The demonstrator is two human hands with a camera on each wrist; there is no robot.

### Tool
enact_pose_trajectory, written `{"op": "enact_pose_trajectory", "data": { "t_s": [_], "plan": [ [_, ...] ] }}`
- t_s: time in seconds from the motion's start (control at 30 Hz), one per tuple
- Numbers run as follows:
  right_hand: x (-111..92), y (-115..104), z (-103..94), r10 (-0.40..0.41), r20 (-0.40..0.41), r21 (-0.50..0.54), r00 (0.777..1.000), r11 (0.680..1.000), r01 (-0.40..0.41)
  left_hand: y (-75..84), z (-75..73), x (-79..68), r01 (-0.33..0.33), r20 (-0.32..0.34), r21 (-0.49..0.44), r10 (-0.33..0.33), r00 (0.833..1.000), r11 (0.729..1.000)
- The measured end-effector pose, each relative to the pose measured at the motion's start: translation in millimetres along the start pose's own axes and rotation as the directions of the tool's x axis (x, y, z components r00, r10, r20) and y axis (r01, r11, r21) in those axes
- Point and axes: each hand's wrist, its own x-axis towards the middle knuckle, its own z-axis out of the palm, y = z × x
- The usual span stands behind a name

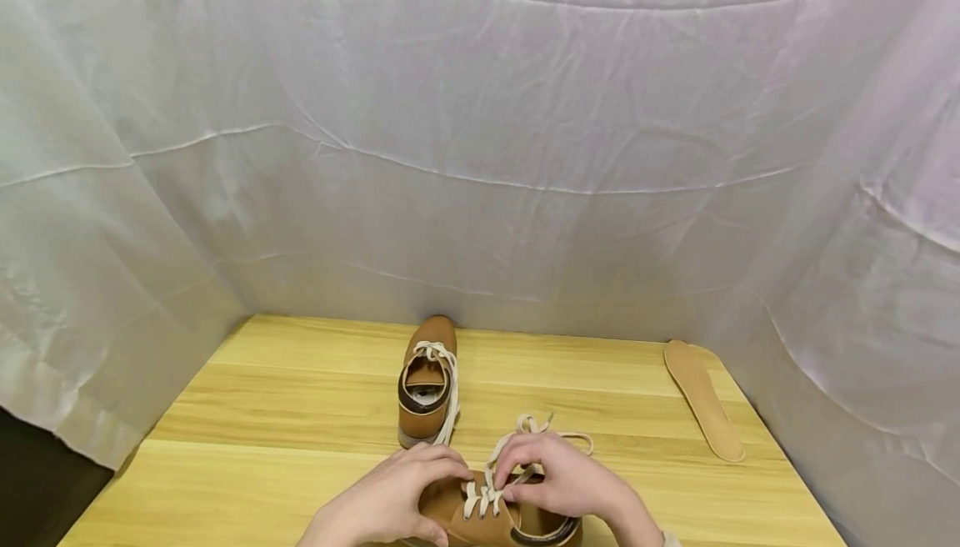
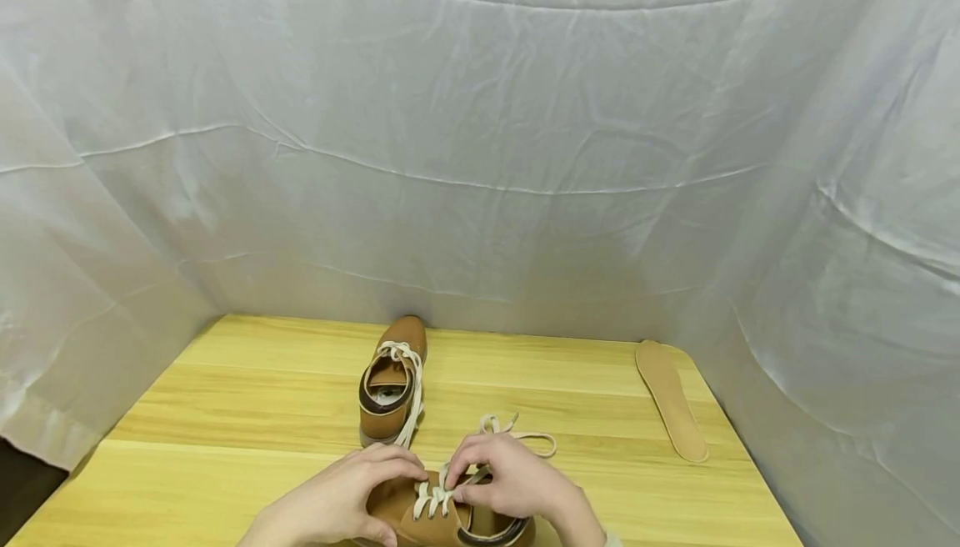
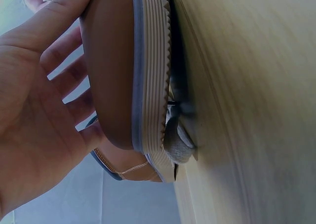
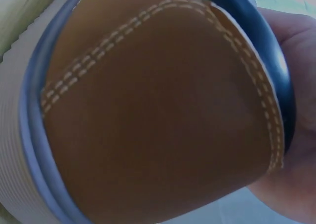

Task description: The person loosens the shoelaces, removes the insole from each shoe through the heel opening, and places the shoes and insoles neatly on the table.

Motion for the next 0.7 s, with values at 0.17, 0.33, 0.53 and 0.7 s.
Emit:
{"op": "enact_pose_trajectory", "data": {
  "t_s": [0.17, 0.33, 0.53, 0.7],
  "plan": [
    [0.8, -1.3, 3.5, 0.040, 0.013, -0.053, 0.999, 0.998, -0.039, 0.5, -1.1, 0.4, 0.015, 0.011, -0.009, -0.015, 1.000, 1.000],
    [1.4, -1.8, 4.9, 0.054, 0.014, -0.054, 0.998, 0.997, -0.053, 0.3, -1.1, 0.7, 0.020, 0.017, -0.010, -0.020, 1.000, 1.000],
    [1.1, -0.7, 5.3, 0.075, 0.007, -0.020, 0.997, 0.997, -0.075, -0.2, 0.1, 0.4, 0.018, 0.012, -0.007, -0.018, 1.000, 1.000],
    [1.4, 1.5, 6.1, 0.065, -0.005, 0.009, 0.998, 0.998, -0.065, 0.5, 0.8, 0.0, 0.003, -0.002, 0.011, -0.003, 1.000, 1.000]
  ]
}}
